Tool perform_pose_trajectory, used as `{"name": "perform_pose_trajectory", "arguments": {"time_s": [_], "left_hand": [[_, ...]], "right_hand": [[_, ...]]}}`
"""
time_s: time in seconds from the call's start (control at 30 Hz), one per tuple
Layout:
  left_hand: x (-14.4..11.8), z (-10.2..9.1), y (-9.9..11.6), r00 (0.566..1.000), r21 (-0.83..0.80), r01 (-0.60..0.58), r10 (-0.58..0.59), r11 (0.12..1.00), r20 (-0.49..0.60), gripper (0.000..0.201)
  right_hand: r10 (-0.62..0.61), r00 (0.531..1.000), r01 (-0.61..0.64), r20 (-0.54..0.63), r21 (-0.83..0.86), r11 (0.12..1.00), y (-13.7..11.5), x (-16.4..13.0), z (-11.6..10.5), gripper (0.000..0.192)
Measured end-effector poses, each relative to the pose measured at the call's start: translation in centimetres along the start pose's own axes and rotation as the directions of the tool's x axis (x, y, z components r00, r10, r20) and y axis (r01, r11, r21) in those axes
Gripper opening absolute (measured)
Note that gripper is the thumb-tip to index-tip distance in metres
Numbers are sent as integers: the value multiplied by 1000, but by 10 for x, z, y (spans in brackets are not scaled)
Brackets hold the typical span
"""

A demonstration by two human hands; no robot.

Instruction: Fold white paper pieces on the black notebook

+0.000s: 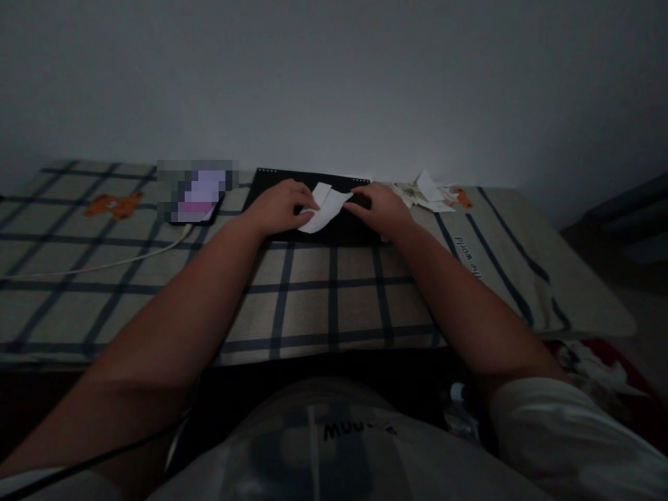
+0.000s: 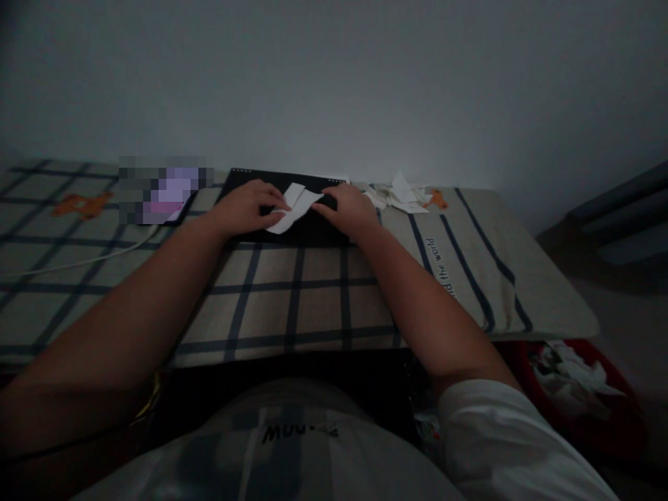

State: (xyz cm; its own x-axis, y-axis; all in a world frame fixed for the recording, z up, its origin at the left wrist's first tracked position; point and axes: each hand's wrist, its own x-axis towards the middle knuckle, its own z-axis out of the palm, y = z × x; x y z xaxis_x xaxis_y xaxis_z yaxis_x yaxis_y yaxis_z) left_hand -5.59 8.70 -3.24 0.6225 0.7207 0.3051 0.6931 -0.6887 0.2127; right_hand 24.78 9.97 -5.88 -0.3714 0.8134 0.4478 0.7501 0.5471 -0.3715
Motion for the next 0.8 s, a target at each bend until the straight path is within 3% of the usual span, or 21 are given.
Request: {"name": "perform_pose_trajectory", "arguments": {"time_s": [0.23, 0.53, 0.8], "left_hand": [[-3, 2, 6, 989, 58, 32, -41, 998, 144, 68], [0, 3, 22, 994, 102, 3, -14, 995, 108, 61], [1, 8, 25, 993, 60, -48, 41, 997, 107, 55]], "right_hand": [[55, 998, -51, -30, 104, 993, 5, 2, 15, 81], [-120, 992, 117, 30, 104, 988, -5, 4, 6, 69], [-78, 995, 65, 64, 184, 981, -12, 3, 2, 71]]}}
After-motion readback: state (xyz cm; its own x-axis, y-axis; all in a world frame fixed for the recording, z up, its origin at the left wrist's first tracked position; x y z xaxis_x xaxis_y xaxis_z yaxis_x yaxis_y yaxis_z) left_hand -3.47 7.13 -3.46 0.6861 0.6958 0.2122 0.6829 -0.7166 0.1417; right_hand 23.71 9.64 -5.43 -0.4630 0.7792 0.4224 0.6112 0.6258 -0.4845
